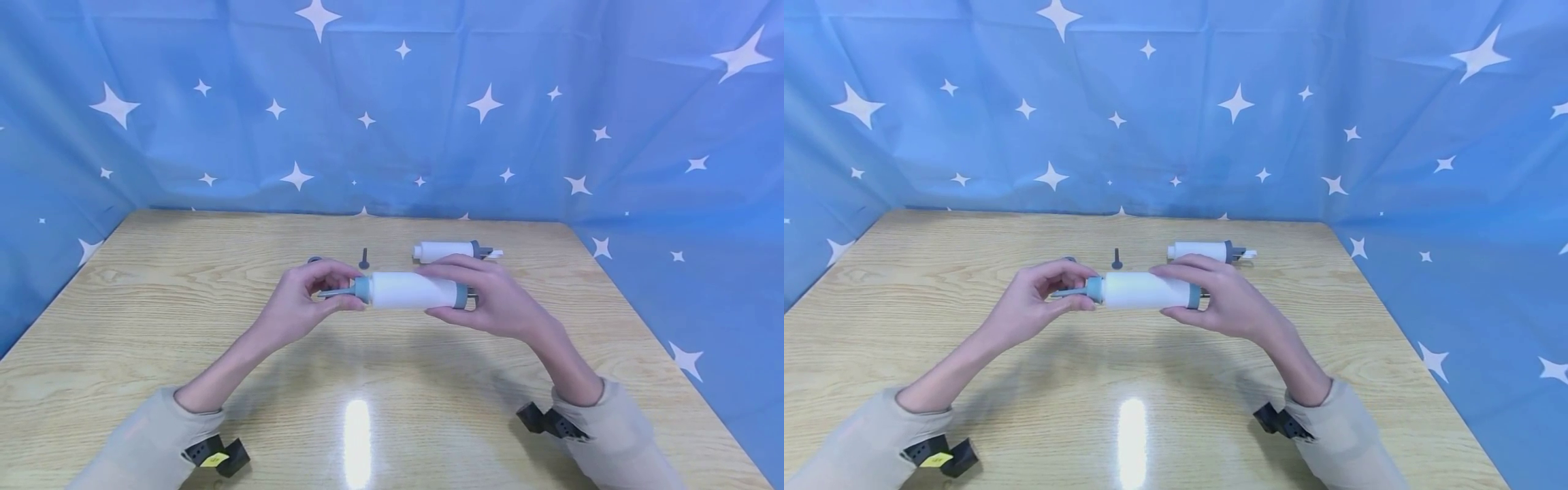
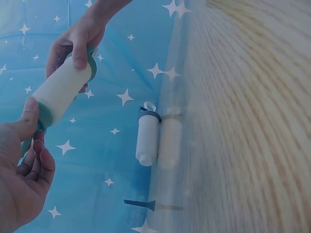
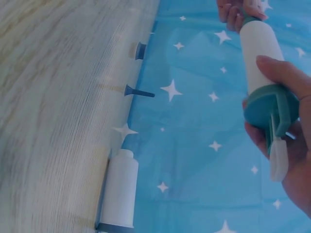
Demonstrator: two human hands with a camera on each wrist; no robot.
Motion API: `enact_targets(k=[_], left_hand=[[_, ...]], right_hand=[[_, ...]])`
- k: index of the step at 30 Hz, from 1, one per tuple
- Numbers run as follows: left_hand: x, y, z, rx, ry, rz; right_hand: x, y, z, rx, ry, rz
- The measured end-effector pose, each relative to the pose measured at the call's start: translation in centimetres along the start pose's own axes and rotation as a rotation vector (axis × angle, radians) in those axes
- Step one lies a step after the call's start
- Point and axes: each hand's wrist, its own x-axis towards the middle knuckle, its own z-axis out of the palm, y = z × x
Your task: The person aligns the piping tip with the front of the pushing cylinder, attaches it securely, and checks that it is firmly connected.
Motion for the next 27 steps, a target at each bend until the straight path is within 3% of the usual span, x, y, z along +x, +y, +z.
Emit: enact_targets(k=[5, 14, 22, 27], left_hand=[[0.01, -0.10, 0.05, -0.014, -0.011, 0.005], [-0.05, -0.18, 0.24, -0.140, -0.022, 0.016], [-0.08, 0.01, 0.44, -0.152, -0.007, 0.086], [-0.15, 0.18, 0.42, -0.189, -0.010, 0.063]], right_hand=[[-0.03, -0.07, 0.01, -0.003, 0.027, -0.023], [0.02, -0.14, 0.06, -0.015, 0.019, -0.014], [0.06, -0.13, -0.02, -0.015, 0.008, 0.009], [0.08, -0.26, -0.05, -0.019, 0.010, 0.017]])
